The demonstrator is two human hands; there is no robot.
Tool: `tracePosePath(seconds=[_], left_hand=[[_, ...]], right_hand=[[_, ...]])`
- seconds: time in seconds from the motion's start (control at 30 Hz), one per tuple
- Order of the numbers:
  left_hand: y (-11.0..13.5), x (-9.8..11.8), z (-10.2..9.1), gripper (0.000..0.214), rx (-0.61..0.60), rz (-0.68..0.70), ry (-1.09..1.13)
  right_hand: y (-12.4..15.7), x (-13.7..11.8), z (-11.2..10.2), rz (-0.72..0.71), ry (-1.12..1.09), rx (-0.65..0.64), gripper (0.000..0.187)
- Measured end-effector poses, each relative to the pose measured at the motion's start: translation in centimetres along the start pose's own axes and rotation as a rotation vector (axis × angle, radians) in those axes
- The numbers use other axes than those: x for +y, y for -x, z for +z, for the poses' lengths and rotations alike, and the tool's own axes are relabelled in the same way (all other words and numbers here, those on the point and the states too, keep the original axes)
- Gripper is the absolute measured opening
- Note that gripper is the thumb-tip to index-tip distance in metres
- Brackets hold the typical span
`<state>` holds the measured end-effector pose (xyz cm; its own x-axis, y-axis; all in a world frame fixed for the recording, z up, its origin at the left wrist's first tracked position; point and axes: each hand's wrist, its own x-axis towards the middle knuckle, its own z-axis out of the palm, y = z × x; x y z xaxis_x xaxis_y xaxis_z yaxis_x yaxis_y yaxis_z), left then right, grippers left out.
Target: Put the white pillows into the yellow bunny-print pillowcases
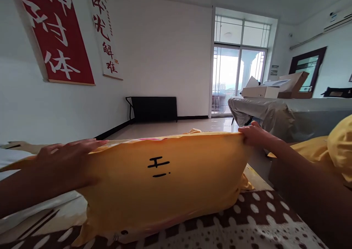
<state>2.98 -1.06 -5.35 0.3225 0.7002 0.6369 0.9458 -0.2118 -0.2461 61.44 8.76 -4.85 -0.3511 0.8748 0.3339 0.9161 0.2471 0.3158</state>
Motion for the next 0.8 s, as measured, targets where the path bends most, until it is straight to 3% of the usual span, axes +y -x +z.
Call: tracePosePath(seconds=[0.07, 0.13, 0.23, 0.37, 0.5, 0.67, 0.8], left_hand=[[-1.6, -1.3, 0.0, 0.055, -0.211, -0.091, 0.088], [-2.4, -2.3, 0.4, 0.05, -0.342, -0.183, 0.238], [-2.9, -3.5, 0.5, 0.048, -0.362, -0.286, 0.367], [-4.0, -5.5, -1.3, 0.047, -0.35, -0.359, 0.329], [-4.7, -6.4, -4.0, 0.044, -0.123, -0.596, 0.431], [-4.3, -2.6, -4.8, 0.027, 0.224, -0.743, 0.798], [-5.0, -0.3, -5.9, 0.021, 0.544, -0.828, 0.485]], right_hand=[[0.2, 0.4, 0.7, 0.033, -0.008, -0.038, 0.013], [0.8, 0.5, 1.4, 0.087, -0.053, -0.101, 0.014], [1.5, 0.2, 1.5, 0.163, -0.087, -0.11, 0.016], [1.9, 1.7, -1.7, 0.216, -0.122, 0.02, 0.012], [1.9, 3.2, -4.2, 0.298, -0.242, 0.202, 0.012], [1.1, -0.6, -2.5, 0.504, -0.714, 0.58, 0.025], [-0.1, -2.2, -2.6, 0.669, -0.756, 0.788, 0.028]])
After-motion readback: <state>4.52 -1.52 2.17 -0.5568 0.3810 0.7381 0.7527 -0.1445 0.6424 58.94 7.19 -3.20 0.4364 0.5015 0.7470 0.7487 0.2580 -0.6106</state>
